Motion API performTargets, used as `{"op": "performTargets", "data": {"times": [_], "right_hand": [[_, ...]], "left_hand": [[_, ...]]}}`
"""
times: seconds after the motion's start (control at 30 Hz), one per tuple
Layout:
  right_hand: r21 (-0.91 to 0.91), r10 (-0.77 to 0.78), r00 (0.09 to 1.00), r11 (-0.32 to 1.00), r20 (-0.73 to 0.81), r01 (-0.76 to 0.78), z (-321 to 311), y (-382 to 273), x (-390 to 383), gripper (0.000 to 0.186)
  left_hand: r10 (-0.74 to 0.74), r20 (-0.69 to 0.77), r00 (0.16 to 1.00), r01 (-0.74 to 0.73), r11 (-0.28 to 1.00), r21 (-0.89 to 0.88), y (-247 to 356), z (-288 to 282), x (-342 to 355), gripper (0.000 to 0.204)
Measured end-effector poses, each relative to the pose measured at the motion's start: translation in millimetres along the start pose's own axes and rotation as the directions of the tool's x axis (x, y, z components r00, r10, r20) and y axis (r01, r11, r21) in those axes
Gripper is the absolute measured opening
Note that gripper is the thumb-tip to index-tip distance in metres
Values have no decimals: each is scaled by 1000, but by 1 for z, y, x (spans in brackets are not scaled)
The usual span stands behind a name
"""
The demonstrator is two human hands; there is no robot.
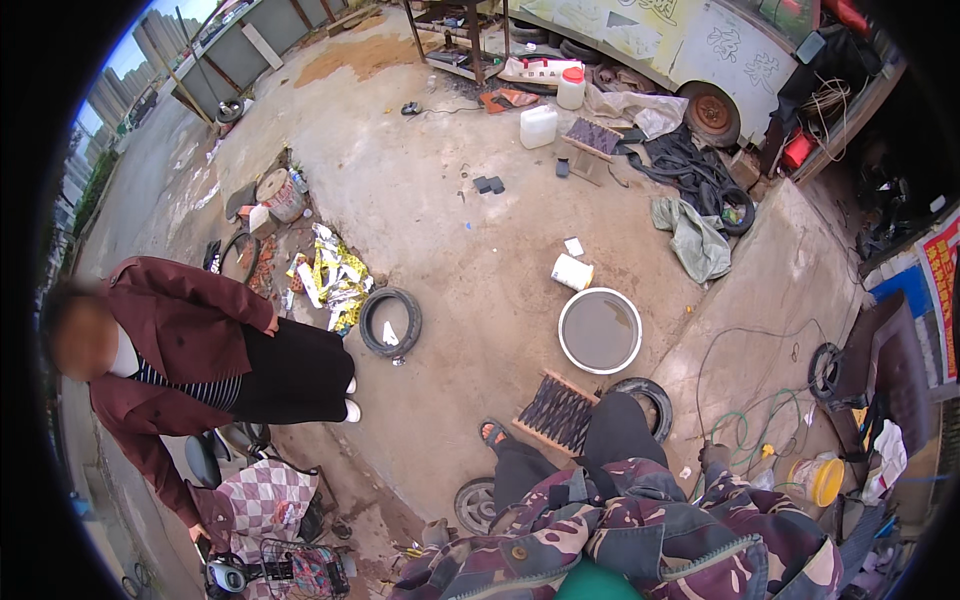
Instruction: The person removes a tire from a wheel rim using a tire lever and hands, then places the tire and rim on the ground. The person works in a cluttered outdoor repair area with tools and vehicle parts visible.
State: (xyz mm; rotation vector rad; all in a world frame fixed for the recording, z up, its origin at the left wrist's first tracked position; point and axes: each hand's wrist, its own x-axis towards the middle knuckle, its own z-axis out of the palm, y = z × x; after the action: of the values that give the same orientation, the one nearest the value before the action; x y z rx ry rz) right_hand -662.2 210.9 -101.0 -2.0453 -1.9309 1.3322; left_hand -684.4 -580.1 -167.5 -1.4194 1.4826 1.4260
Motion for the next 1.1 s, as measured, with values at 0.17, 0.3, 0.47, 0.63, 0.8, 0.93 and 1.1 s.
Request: {"op": "performTargets", "data": {"times": [0.17,0.3,0.47,0.63,0.8,0.93,1.1], "right_hand": [[-210,-44,997,977,-70,28,42,-73,-28,38],[-248,-42,998,968,-48,28,109,-129,-52,36],[-293,-66,998,954,24,70,206,-202,-62,35],[-339,-89,989,933,115,123,339,-298,-40,34],[-407,-71,978,901,198,148,469,-426,-19,34],[-455,-82,968,871,237,185,528,-520,-27,34],[-469,-142,962,851,231,238,566,-631,-11,35]], "left_hand": [[3,227,974,65,954,-294,97,-23,22,27],[53,50,997,-44,984,-174,153,-9,20,28],[33,-65,997,-46,977,-207,206,13,22,34],[2,-92,996,-19,983,-181,314,33,64,34],[-20,-138,990,9,997,-76,468,50,67,35],[-2,-157,988,-1,1000,-20,591,60,51,35],[38,-150,988,-38,999,-2,702,82,54,36]]}}
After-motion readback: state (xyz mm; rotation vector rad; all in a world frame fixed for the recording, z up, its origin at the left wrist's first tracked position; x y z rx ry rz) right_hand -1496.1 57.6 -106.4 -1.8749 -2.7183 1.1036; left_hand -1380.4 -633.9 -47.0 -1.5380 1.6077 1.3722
